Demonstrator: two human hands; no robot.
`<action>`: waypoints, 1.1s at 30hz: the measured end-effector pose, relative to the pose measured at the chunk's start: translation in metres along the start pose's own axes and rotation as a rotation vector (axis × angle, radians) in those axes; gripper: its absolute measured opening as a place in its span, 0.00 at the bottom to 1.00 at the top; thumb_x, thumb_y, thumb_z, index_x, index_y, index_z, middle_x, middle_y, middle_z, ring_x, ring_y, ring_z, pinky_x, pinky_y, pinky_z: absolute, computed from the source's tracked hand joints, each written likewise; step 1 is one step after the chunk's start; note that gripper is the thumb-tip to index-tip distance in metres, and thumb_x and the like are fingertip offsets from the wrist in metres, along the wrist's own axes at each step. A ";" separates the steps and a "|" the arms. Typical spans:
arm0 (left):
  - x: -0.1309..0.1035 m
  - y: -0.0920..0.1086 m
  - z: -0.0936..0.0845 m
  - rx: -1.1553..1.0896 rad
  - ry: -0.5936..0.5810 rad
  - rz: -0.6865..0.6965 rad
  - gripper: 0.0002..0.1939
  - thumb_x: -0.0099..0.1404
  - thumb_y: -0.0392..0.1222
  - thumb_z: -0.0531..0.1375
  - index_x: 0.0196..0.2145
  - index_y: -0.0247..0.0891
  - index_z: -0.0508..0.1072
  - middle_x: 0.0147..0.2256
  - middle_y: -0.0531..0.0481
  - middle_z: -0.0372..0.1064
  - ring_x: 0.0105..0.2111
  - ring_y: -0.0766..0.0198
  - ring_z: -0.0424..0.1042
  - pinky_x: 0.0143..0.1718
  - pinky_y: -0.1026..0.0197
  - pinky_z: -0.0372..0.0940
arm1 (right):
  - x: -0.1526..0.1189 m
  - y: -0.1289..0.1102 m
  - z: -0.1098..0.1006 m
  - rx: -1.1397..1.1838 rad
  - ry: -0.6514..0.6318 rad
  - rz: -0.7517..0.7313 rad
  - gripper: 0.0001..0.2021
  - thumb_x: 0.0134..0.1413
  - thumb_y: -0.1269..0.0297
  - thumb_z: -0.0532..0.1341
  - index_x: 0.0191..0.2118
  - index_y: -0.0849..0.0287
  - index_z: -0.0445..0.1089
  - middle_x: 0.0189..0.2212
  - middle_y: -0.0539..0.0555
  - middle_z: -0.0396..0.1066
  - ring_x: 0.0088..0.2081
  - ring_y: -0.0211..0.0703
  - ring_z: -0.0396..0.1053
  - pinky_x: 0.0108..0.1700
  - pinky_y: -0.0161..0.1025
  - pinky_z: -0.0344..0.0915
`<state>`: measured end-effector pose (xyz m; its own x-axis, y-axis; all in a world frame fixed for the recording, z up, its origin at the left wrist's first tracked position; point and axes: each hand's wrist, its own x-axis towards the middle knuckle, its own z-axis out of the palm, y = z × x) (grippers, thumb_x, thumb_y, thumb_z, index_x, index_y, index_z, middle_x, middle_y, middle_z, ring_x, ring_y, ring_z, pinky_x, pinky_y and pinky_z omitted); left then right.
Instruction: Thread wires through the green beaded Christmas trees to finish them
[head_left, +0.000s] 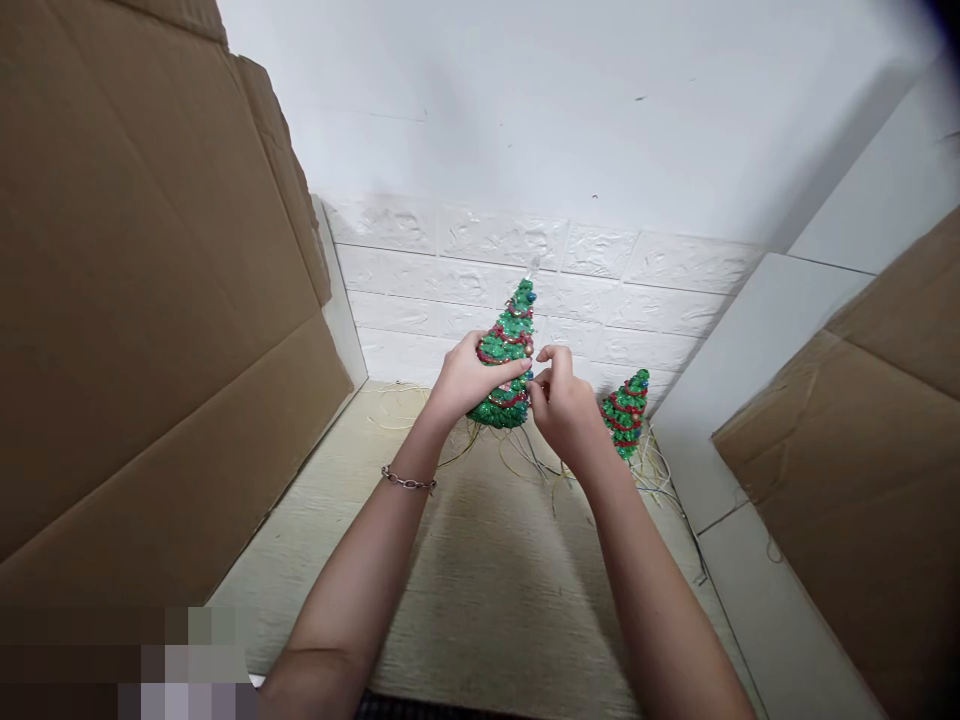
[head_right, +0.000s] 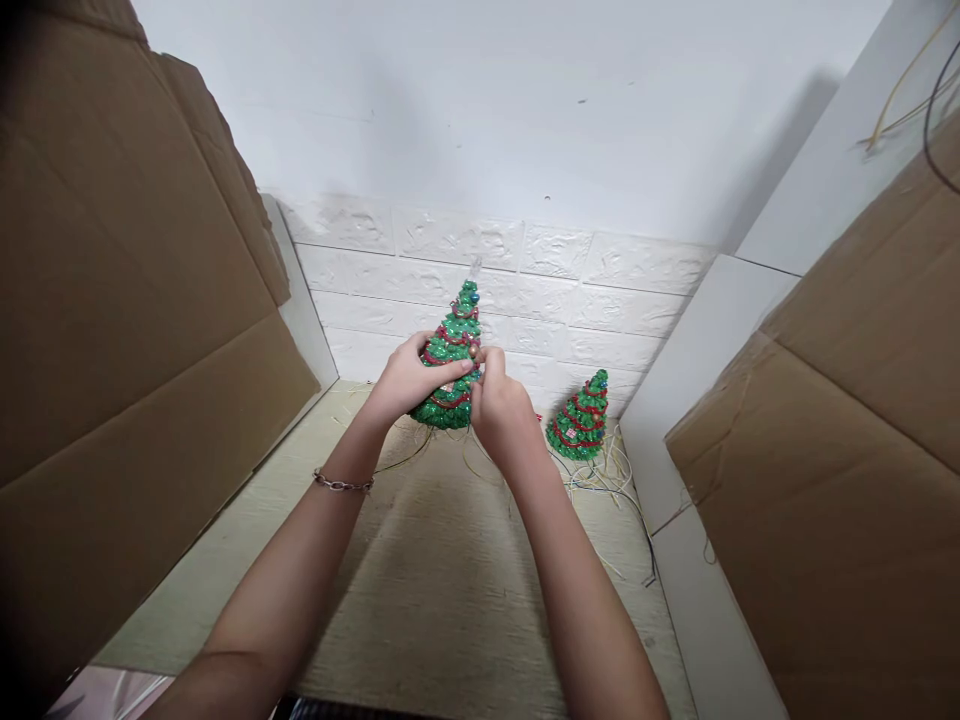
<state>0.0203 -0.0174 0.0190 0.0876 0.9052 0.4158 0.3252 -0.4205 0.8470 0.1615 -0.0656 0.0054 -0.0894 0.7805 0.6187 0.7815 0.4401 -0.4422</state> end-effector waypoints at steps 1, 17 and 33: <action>-0.001 0.001 0.001 0.033 0.001 0.010 0.30 0.43 0.55 0.66 0.42 0.37 0.69 0.41 0.45 0.72 0.41 0.55 0.70 0.41 0.54 0.64 | 0.000 -0.001 0.000 -0.022 -0.022 0.005 0.13 0.54 0.70 0.47 0.46 0.58 0.52 0.28 0.54 0.71 0.26 0.44 0.67 0.28 0.36 0.54; 0.019 -0.020 -0.020 -0.210 0.259 -0.017 0.27 0.44 0.56 0.66 0.38 0.34 0.70 0.36 0.44 0.72 0.36 0.58 0.71 0.36 0.58 0.65 | -0.002 -0.009 0.012 0.230 -0.167 0.196 0.15 0.51 0.65 0.57 0.46 0.56 0.57 0.28 0.50 0.74 0.28 0.43 0.70 0.30 0.35 0.57; 0.011 -0.007 -0.012 -0.126 0.239 0.091 0.29 0.44 0.51 0.67 0.42 0.36 0.68 0.39 0.45 0.71 0.38 0.58 0.71 0.41 0.57 0.64 | 0.003 0.000 0.001 -0.207 0.220 -0.132 0.13 0.59 0.63 0.51 0.35 0.57 0.72 0.28 0.55 0.71 0.32 0.45 0.66 0.38 0.41 0.56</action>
<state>0.0077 -0.0047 0.0214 -0.1180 0.8298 0.5454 0.2053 -0.5170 0.8310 0.1607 -0.0628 0.0071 -0.0805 0.5979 0.7975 0.8832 0.4137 -0.2210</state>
